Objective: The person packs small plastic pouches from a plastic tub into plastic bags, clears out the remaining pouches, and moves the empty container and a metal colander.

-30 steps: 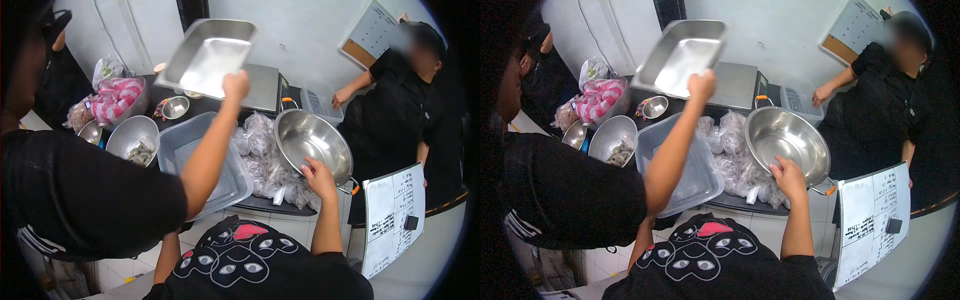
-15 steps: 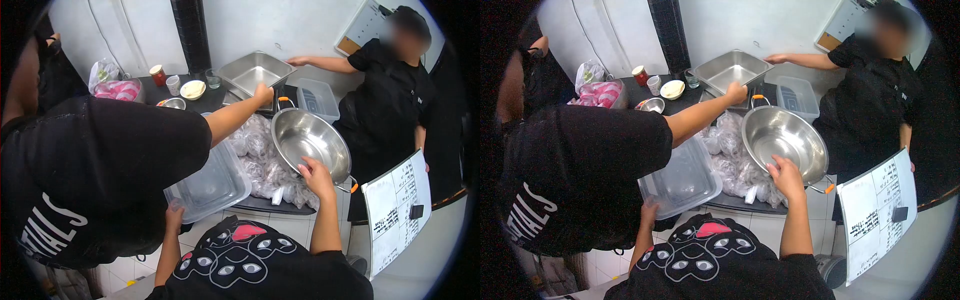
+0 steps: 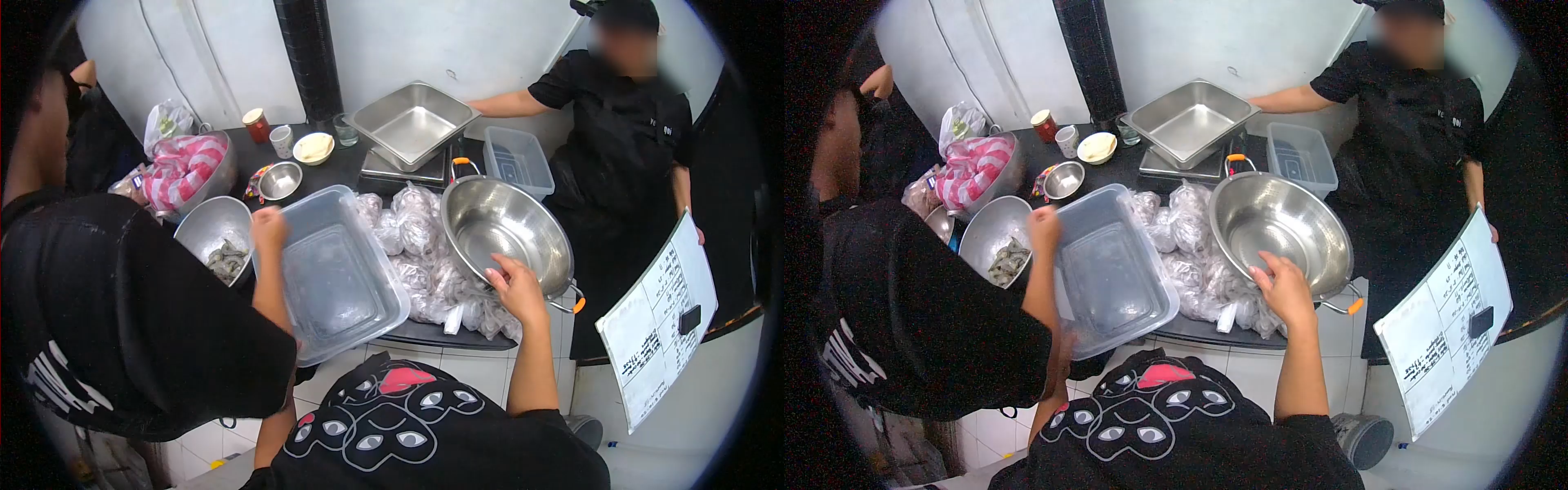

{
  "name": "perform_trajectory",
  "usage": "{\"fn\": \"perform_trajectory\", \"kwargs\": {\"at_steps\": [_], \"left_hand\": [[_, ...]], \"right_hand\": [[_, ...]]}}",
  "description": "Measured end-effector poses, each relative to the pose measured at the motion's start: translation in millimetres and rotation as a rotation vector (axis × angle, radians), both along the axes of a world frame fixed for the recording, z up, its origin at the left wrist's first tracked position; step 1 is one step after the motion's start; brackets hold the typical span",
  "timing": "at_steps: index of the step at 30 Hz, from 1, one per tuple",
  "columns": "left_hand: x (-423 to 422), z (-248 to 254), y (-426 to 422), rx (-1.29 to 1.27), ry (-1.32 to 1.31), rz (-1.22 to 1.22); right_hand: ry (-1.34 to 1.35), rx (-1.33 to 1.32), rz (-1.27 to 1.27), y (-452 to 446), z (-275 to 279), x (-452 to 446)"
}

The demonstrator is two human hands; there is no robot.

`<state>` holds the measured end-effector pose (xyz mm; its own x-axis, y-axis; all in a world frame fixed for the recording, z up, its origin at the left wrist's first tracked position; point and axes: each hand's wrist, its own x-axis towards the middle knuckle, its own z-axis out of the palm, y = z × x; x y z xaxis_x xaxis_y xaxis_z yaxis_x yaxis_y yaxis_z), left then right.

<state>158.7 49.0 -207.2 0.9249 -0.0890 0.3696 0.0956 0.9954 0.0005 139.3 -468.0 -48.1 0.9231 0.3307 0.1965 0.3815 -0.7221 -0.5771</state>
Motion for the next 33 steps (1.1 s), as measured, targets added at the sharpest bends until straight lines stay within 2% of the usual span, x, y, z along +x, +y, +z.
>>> {"fn": "perform_trajectory", "kwargs": {"at_steps": [1,2,3,4,7,9,10,13,14,15,18,19,21,24,27,30,33], "left_hand": [[-37,-14,-17,0.042,0.093,0.092],[-93,-28,-41,0.242,0.246,0.293],[-165,-50,-80,1.007,0.654,0.675],[-217,-64,-103,1.399,0.923,0.719],[-254,-80,-121,1.538,1.051,0.716],[-262,-112,-109,1.668,1.079,0.775],[-259,-151,-96,1.818,1.012,0.870],[-257,-118,-111,1.737,0.973,0.869],[-255,-66,-132,1.568,1.008,0.806],[-254,-38,-145,1.400,1.033,0.741],[-251,-52,-150,1.432,1.135,0.952],[-253,-56,-150,1.440,1.144,0.938],[-251,-13,-161,1.459,1.167,0.909],[-250,-24,-151,1.414,1.157,1.056],[-251,-16,-153,1.338,1.260,1.022],[-251,-1,-162,1.185,1.227,1.063],[-254,1,-165,1.153,1.231,1.077]], "right_hand": [[-0.009,0.005,-0.003,-3,-3,0],[-0.020,0.005,-0.004,-3,-5,-1],[-0.031,0.006,-0.004,-3,-6,-1],[-0.038,0.014,-0.009,-4,-7,0],[-0.046,0.027,-0.002,-3,-10,-1],[-0.041,0.027,0.006,-3,-9,0],[-0.064,0.040,0.015,-3,-12,2],[-0.065,0.041,0.031,-3,-16,5],[-0.062,0.038,0.033,-3,-15,5],[-0.038,0.031,0.027,-3,-13,5],[0.009,0.031,0.016,-1,-6,5],[0.011,0.047,0.019,0,-4,4],[0.017,0.056,0.025,0,1,3],[0.028,0.010,0.036,-2,11,3],[-0.047,0.063,0.039,-8,4,5],[-0.033,0.053,0.043,-12,7,3],[-0.019,0.044,0.046,-15,10,1]]}}
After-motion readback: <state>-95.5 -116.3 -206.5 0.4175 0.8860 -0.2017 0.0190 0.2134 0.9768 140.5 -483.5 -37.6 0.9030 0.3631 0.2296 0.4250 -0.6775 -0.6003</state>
